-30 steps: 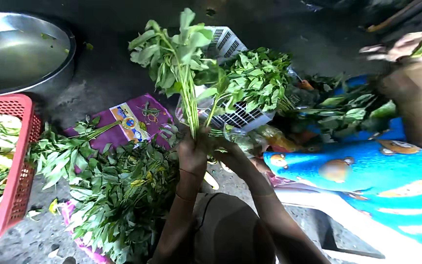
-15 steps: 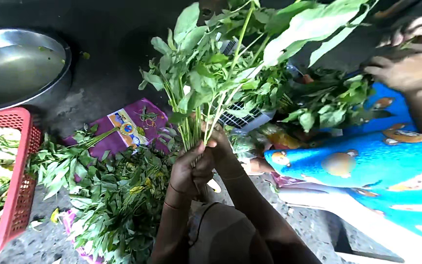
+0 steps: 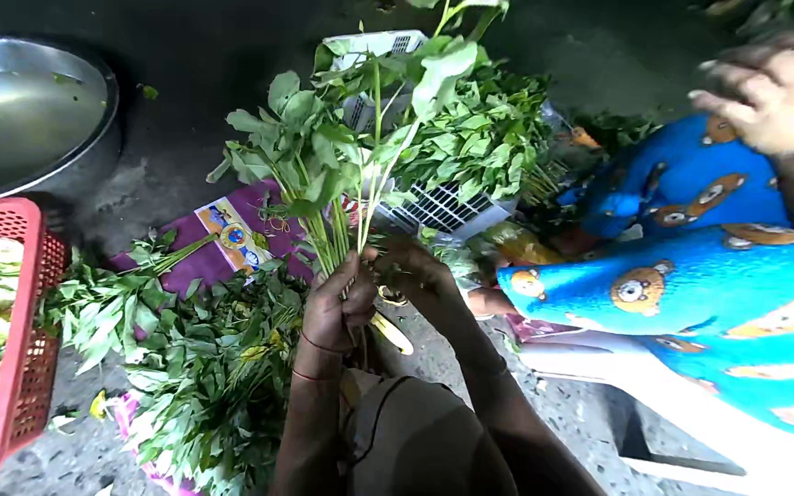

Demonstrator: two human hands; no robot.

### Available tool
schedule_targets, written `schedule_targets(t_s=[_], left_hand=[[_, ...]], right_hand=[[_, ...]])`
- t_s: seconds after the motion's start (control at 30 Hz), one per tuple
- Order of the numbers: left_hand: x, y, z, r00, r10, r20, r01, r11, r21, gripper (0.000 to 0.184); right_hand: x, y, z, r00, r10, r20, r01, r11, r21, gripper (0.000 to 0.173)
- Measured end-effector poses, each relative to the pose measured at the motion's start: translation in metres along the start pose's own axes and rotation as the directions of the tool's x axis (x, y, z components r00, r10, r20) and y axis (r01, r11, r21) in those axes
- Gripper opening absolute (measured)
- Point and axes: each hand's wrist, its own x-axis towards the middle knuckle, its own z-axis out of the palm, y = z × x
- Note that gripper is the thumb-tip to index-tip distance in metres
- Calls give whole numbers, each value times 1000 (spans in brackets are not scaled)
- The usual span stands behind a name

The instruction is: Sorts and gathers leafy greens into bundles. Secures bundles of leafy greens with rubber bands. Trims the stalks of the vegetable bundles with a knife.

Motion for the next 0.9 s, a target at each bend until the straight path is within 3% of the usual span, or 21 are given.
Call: schedule_targets(t_s=[0.1,0.17,0.27,0.37,0.43,0.5,0.6,0.77,0.9], left_hand=[[3,-8,4,1000,20,-7,-18,987,159,23],[5,-12,5,998,60,16,-62,976,209,16],[5,-14,8,991,133,-10,-122,934,336,17],[4,-18,10,962,243,-121,-149,846,512,19],[4,-24,10,916,365,-166,-148,693,706,12],[3,-26,10,881,445,-160,-78,470,879,5],[3,-25,9,855,508,-109,-4,216,976,13],[0,-23,9,827,562,-33,24,22,999,17],[2,-31,8,776,623,103,42,-213,976,21]], right_hand=[[6,-20,0,994,-46,-98,67,971,229,20],[6,-29,4,964,-149,-218,203,947,249,19],[4,-39,9,880,-287,-379,322,946,30,13],[5,-51,14,848,-419,-325,374,907,-192,9],[7,-57,22,854,-468,-225,397,868,-299,15],[9,-57,30,866,-477,-151,380,824,-421,22],[11,-54,35,887,-447,-111,347,807,-477,26],[11,-50,34,894,-438,-91,386,858,-338,21],[13,-62,33,957,-221,-186,189,966,-175,28]])
